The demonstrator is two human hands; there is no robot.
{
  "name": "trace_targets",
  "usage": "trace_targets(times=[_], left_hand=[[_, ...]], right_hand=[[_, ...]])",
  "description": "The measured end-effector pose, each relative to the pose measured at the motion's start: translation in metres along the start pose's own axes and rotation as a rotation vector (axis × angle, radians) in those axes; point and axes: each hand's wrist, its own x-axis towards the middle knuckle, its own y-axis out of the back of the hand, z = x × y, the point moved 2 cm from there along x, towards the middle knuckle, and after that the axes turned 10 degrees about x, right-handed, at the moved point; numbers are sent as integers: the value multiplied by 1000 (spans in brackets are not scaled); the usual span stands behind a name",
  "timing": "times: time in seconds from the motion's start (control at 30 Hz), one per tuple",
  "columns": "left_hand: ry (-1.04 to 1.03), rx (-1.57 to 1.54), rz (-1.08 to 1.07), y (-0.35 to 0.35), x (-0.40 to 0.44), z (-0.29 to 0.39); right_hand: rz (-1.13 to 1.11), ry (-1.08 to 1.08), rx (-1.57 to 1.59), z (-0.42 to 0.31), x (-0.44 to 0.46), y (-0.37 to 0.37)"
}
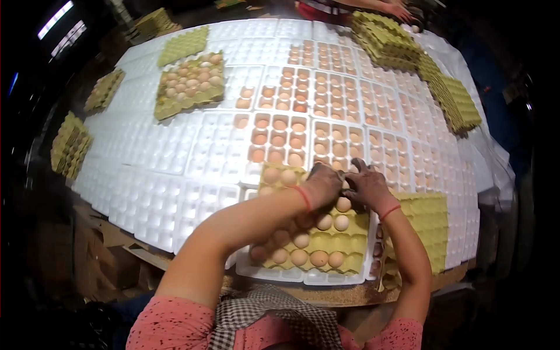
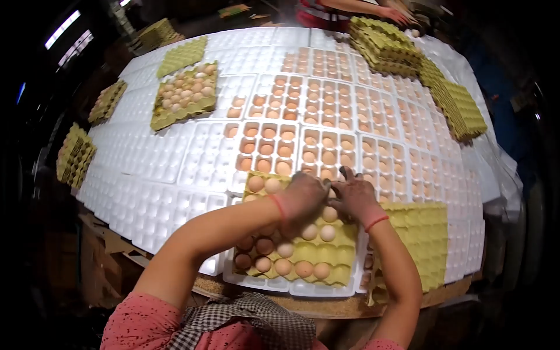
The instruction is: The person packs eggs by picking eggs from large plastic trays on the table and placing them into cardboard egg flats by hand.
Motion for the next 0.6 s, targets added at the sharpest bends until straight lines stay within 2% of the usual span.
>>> trace_targets(times=[0.03, 0.07, 0.13, 0.2, 0.27, 0.3, 0.33, 0.37, 0.43, 0.47, 0.53, 0.57, 0.6], left_hand=[[-38, 36, -40, 1, 4, -3], [17, -9, -239, 43, -18, -10], [230, -388, 176, 25, -63, -45], [515, -550, 457, 33, -136, -79], [767, -660, 627, -3, -194, -121], [883, -616, 640, -25, -218, -140], [998, -570, 653, -40, -236, -155], [1003, -572, 660, -49, -245, -163], [1040, -481, 487, -66, -256, -173], [999, -436, 318, -74, -255, -178], [916, -472, 285, -79, -254, -190], [923, -527, 446, -78, -254, -196], [928, -583, 607, -70, -253, -201]], right_hand=[[-43, 7, 8, 8, 5, 2], [-22, 36, 84, 13, 6, 4], [82, 48, 218, 9, 8, 14], [80, 168, 292, -37, 26, 36], [34, 360, 374, -99, 53, 48], [71, 545, 322, -118, 78, 31], [52, 627, 285, -148, 98, 23], [14, 687, 243, -173, 123, 8], [13, 831, 152, -202, 168, -45], [-94, 743, -31, -218, 176, -51], [-186, 756, -40, -223, 207, -68], [-203, 749, -51, -220, 210, -71], [-112, 630, 80, -227, 205, -51]])
